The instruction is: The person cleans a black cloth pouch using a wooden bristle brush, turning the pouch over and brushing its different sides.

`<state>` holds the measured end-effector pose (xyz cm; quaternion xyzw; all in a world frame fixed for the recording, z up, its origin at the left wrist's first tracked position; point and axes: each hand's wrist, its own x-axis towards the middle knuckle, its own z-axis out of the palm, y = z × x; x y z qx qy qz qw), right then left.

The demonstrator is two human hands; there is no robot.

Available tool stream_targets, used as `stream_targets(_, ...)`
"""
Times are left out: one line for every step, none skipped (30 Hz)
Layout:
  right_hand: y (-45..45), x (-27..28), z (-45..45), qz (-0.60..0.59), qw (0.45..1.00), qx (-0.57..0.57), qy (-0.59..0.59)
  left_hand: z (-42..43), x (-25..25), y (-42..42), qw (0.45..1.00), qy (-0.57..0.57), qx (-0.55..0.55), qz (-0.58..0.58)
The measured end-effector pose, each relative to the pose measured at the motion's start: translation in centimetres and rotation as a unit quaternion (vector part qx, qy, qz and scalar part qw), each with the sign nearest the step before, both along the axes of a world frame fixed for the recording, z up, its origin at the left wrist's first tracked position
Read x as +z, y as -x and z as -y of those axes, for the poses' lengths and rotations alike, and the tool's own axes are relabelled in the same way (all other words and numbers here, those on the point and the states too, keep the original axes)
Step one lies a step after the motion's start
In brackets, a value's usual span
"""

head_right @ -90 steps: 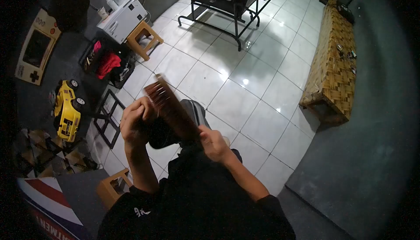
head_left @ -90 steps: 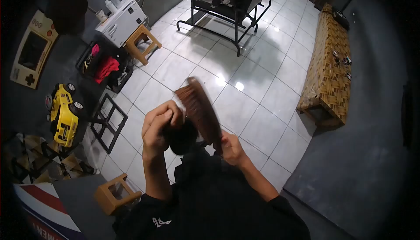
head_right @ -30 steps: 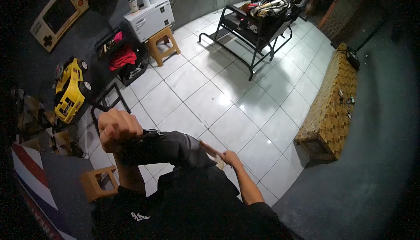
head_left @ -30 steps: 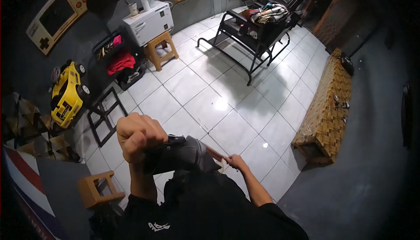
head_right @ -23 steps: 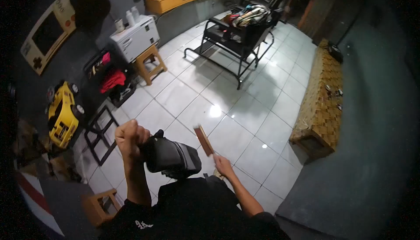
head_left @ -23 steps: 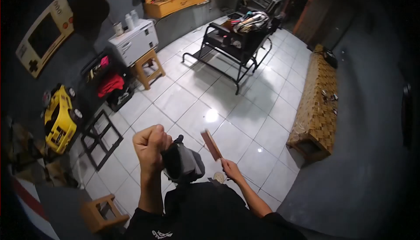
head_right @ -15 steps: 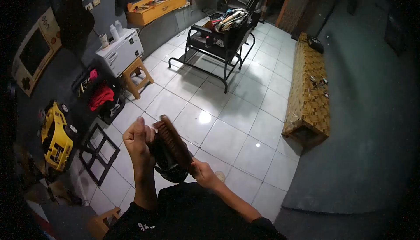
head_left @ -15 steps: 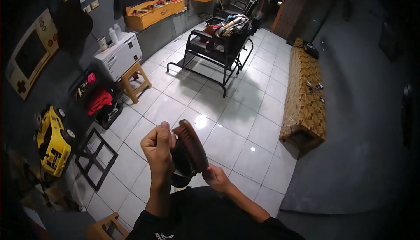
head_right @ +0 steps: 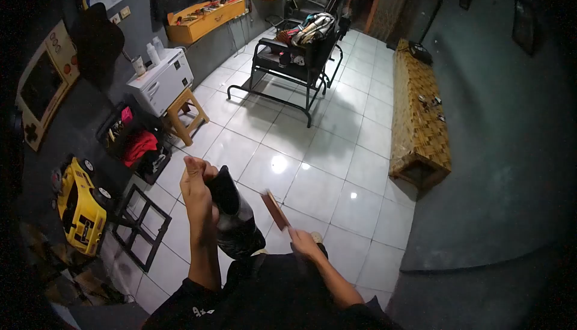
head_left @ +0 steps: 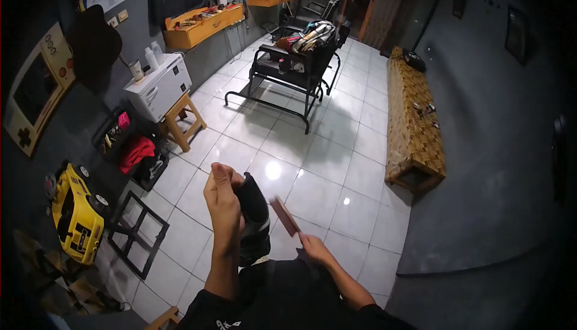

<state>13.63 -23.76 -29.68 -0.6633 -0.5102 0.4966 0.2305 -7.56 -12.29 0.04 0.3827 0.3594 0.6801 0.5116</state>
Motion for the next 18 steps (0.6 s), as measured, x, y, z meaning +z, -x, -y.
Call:
stream_targets(2.0, 5.5, -0.6, -0.141, 0.987, -0.076, 0.005, 0.0, -0.3, 0.2, 0.999, 0.0, 0.007, -0.033)
stream_targets(3.2, 10.3, -0.9, -0.237, 0.969, -0.067, 0.003, 0.5, -0.1, 0.3, 0.996, 0.002, 0.001, -0.092)
stream_targets(4.3, 14.7, -1.1, -0.331, 0.942, -0.058, 0.0, 0.6, -0.3, 0.3, 0.994, 0.003, -0.014, -0.111)
stream_targets(5.2, 17.8, -1.1, -0.422, 0.905, -0.049, -0.004, 0.8, -0.6, 0.2, 0.991, 0.004, -0.028, -0.132)
stream_targets(6.2, 19.8, -1.1, -0.425, 0.904, -0.031, -0.019, 1.0, -0.8, 0.2, 0.987, 0.005, -0.043, -0.153)
stream_targets(7.1, 21.3, -1.2, -0.428, 0.903, -0.011, -0.034, 1.5, -0.1, 0.3, 0.987, 0.03, -0.089, -0.128)
stream_targets(7.7, 21.9, -1.2, -0.43, 0.902, 0.009, -0.05, 1.7, 0.3, 0.4, 0.988, 0.008, -0.086, -0.126)
stream_targets(7.7, 19.4, -1.5, -0.421, 0.907, 0.007, -0.003, 1.8, 0.7, 0.4, 0.989, -0.012, -0.081, -0.123)
stream_targets(7.8, 17.0, -1.7, -0.356, 0.933, 0.008, -0.046, 2.0, 1.0, 0.6, 0.989, -0.032, -0.076, -0.121)
stream_targets(8.0, 14.4, -1.9, -0.287, 0.954, 0.01, -0.09, 2.1, 1.3, 1.3, 0.989, -0.012, -0.098, -0.11)
stream_targets(8.0, 11.5, -2.1, -0.217, 0.967, 0.012, -0.133, 2.0, 1.3, 1.5, 0.991, -0.043, -0.09, -0.083)
stream_targets(6.6, 7.4, -1.9, -0.12, 0.986, 0.05, -0.101, 1.6, 1.4, 1.5, 0.992, -0.075, -0.083, -0.056)
stream_targets(5.4, 4.1, -1.3, -0.03, 0.991, 0.086, -0.102, 1.2, 1.4, 1.5, 0.991, -0.107, -0.076, -0.029)
stream_targets(4.2, 0.8, -0.5, 0.059, 0.986, 0.121, -0.101, 0.3, 0.8, 1.8, 0.981, -0.152, -0.116, 0.025)
stream_targets(2.3, -4.5, 0.3, 0.141, 0.975, 0.166, -0.029, 0.0, 1.2, 1.2, 0.987, -0.128, -0.096, 0.028)
stream_targets(0.7, -7.9, 0.9, 0.22, 0.951, 0.211, 0.043, -0.3, 1.4, 0.9, 0.984, -0.144, -0.095, 0.035)
stream_targets(0.0, -7.6, 1.6, 0.234, 0.945, 0.215, 0.081, -0.4, 1.4, 0.7, 0.982, -0.157, -0.095, 0.038)
stream_targets(-0.6, -7.0, 2.5, 0.245, 0.937, 0.219, 0.12, -0.4, 1.4, 0.3, 0.984, -0.154, -0.088, 0.032)
